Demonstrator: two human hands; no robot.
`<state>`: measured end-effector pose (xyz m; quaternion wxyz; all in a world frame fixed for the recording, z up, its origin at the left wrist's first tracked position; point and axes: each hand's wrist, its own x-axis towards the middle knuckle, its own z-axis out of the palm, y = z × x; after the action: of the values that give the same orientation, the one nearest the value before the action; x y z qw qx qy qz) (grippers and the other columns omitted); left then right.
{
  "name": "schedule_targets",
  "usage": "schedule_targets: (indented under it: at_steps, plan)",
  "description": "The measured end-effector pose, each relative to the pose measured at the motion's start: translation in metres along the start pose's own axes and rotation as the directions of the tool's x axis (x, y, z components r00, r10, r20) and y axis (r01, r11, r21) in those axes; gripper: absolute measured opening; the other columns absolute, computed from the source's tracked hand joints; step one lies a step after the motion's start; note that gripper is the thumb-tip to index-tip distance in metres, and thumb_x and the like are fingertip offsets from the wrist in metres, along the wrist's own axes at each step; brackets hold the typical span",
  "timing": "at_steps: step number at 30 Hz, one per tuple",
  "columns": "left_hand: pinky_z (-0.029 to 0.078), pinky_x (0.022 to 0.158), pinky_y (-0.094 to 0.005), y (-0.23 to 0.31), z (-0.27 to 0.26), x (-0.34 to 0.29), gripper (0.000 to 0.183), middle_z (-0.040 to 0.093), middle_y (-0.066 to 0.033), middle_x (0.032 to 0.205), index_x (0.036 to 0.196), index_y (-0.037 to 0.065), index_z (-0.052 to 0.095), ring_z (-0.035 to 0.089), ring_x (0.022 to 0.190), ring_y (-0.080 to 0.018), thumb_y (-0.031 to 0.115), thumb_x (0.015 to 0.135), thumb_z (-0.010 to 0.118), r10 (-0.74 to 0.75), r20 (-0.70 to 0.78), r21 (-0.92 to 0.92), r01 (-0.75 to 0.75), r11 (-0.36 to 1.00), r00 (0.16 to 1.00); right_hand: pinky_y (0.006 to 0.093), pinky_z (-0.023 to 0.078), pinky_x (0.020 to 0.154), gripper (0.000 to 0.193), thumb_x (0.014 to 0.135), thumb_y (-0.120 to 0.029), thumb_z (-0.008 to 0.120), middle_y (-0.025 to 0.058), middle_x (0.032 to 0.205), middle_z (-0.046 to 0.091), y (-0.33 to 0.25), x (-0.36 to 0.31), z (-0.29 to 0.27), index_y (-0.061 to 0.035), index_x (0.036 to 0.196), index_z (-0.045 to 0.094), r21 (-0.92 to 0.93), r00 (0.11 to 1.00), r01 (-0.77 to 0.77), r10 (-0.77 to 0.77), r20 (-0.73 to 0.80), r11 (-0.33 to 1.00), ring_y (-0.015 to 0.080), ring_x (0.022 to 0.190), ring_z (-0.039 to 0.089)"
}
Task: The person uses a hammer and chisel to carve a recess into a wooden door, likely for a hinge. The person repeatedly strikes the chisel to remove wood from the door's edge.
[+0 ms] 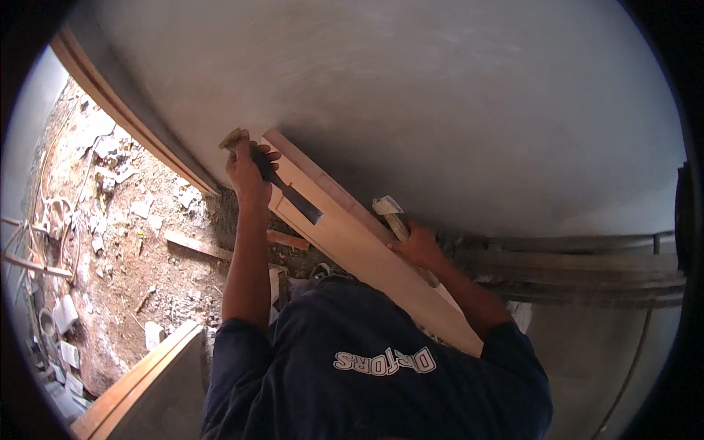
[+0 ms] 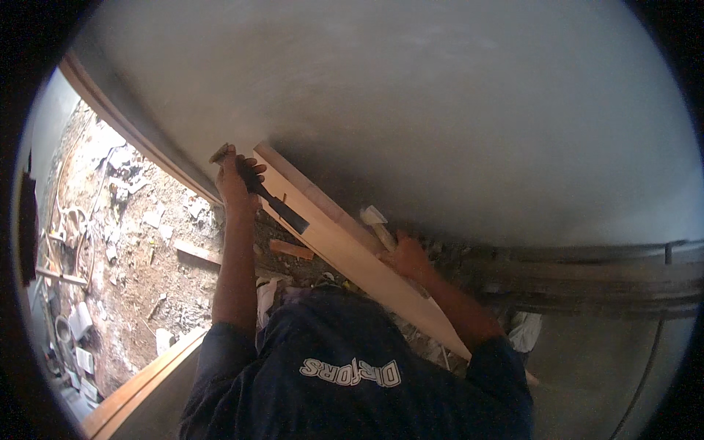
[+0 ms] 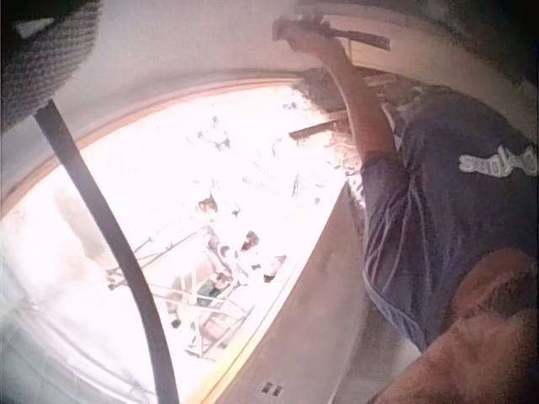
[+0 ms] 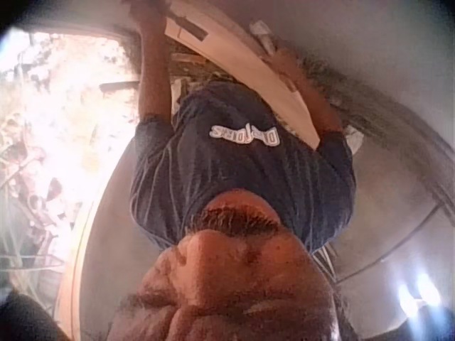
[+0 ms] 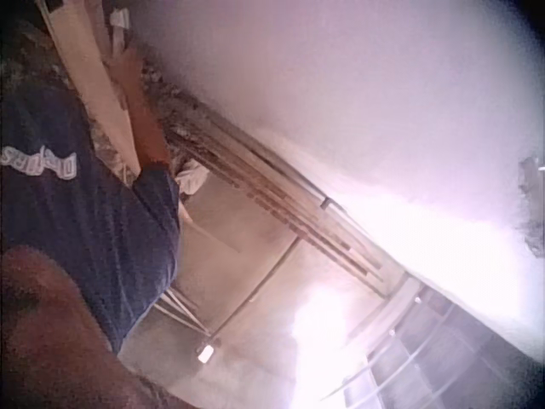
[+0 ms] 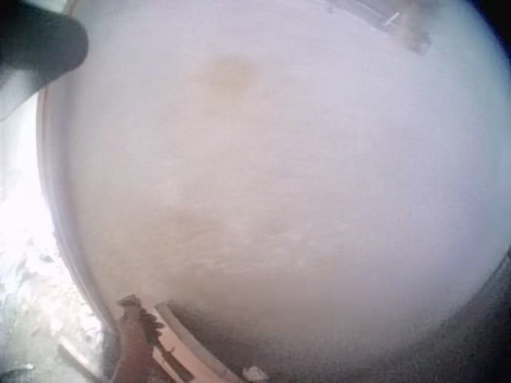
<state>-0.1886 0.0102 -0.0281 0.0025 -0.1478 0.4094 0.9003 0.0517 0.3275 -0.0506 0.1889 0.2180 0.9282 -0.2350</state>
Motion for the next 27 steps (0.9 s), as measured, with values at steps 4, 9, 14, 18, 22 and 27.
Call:
schedule_targets:
  at_steps: [4,9,14,18,22,27]
  plan:
    - [0.049,0.047,-0.0340,0.006,-0.010,-0.001,0.036,0.063,-0.0106,0.070,0.096,0.004,0.056,0.065,0.054,-0.0230,0.037,0.097,0.071,0.030,-0.068,-0.057,-0.034,0.998,0.997,0.0499,0.051,0.097,0.090,0.071,-0.049,0.088,0.0325,0.120,0.065,-0.007,-0.005,0.001,0.0089,0.131,0.055,-0.045,0.997,0.070,-0.071,-0.009,0.997,0.0452,0.112,0.066]
    - [0.047,0.046,-0.0341,0.007,-0.017,0.004,0.035,0.062,-0.0101,0.068,0.097,0.004,0.056,0.062,0.052,-0.0220,0.036,0.097,0.071,0.065,-0.084,-0.034,-0.068,0.997,0.994,0.0501,0.050,0.100,0.096,0.071,-0.052,0.088,0.0318,0.125,0.064,-0.025,-0.018,0.003,0.0094,0.135,0.052,0.025,0.994,0.001,-0.003,0.108,1.000,0.0443,0.116,0.064]
    - [0.046,0.046,-0.0348,0.007,-0.011,-0.003,0.035,0.061,-0.0102,0.069,0.099,0.004,0.055,0.061,0.052,-0.0213,0.034,0.097,0.071,0.069,-0.097,-0.044,-0.074,0.996,0.993,0.0496,0.051,0.097,0.095,0.071,-0.055,0.087,0.0311,0.122,0.065,-0.017,-0.029,0.022,0.0084,0.133,0.053,0.036,0.992,0.028,-0.033,0.122,0.999,0.0430,0.114,0.066]
    - [0.046,0.045,-0.0342,0.010,-0.012,-0.006,0.033,0.061,-0.0096,0.070,0.098,0.004,0.054,0.061,0.052,-0.0205,0.032,0.097,0.071,0.095,-0.113,0.024,-0.093,0.995,0.989,0.0495,0.051,0.097,0.093,0.073,-0.055,0.087,0.0305,0.123,0.065,-0.035,-0.033,0.018,0.0076,0.134,0.052,0.011,0.971,-0.027,0.024,0.239,1.000,0.0428,0.115,0.065]
    - [0.047,0.044,-0.0328,0.016,-0.018,0.001,0.033,0.061,-0.0084,0.071,0.098,0.004,0.055,0.061,0.050,-0.0193,0.032,0.097,0.071,0.137,-0.128,0.053,-0.131,0.990,0.982,0.0484,0.051,0.096,0.090,0.076,-0.053,0.085,0.0292,0.121,0.065,-0.045,-0.041,0.020,0.0071,0.133,0.052,0.042,0.966,0.014,-0.025,0.256,0.999,0.0410,0.112,0.066]
    - [0.048,0.044,-0.0328,0.030,-0.014,-0.001,0.035,0.061,-0.0078,0.071,0.096,0.004,0.055,0.061,0.050,-0.0178,0.034,0.096,0.072,0.162,-0.175,0.152,-0.136,0.979,0.971,0.0473,0.052,0.095,0.086,0.080,-0.053,0.082,0.0279,0.120,0.066,-0.028,-0.035,0.041,0.0067,0.133,0.053,0.116,0.955,0.036,-0.069,0.289,0.993,0.0395,0.111,0.067]
